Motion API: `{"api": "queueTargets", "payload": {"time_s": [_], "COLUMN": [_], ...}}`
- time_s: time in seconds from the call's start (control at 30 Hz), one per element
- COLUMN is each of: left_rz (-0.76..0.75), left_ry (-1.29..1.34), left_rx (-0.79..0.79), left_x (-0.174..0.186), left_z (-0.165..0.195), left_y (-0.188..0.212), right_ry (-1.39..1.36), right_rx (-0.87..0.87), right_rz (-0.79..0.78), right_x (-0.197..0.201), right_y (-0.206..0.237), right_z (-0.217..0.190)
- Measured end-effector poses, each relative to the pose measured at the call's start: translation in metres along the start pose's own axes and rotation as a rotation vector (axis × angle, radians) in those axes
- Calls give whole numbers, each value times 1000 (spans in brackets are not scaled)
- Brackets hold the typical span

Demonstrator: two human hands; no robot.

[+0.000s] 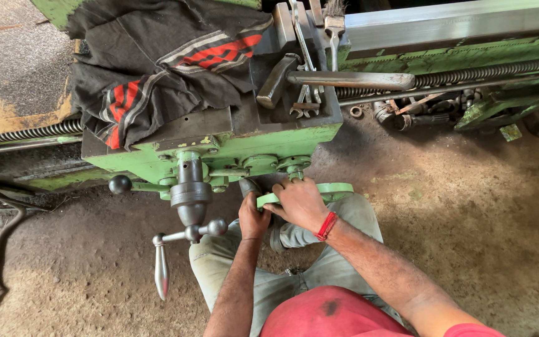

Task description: The person sits on the floor and operates a green metal lathe by turning a handwheel with both hands. The person adjusts the handwheel repeatedly to control the machine's movement.

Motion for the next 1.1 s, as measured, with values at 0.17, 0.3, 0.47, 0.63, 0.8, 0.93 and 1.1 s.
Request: {"api": "queueTargets", "payload": {"time_s": [0.17, 0.3, 0.47, 0.63, 0.8, 0.93, 1.1], "left_rz": [-1, 3, 3, 8, 11, 8, -4], "left_ry": [-7, 0, -10, 1, 1, -1, -5], "left_rx": [15, 13, 7, 20, 29, 40, 59], "left_x": [0, 0, -1, -2, -1, 0, -2], "left_z": [-1, -1, -3, -3, -1, -1, -4], "left_y": [0, 1, 1, 1, 1, 1, 2], "right_ry": [16, 23, 27, 25, 23, 32, 33], "right_rx": [6, 5, 7, 4, -4, 3, -5], "right_rz": [-15, -17, -10, -5, -30, -23, -42], "right_x": [0, 0, -1, -1, -2, -1, -3], "right_y": [-1, -1, -1, -2, -2, -3, -4], "right_z": [0, -1, -1, -2, -3, -3, -4]}}
Point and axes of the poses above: each hand's wrist, its own y-axis away from the middle knuckle, its own x-axis out of the back of the hand, z = x × y, the point moved 2 cm from there along -y, towards the middle knuckle, and after that the axes turned 8 degrees about x, right-handed, at the moved point
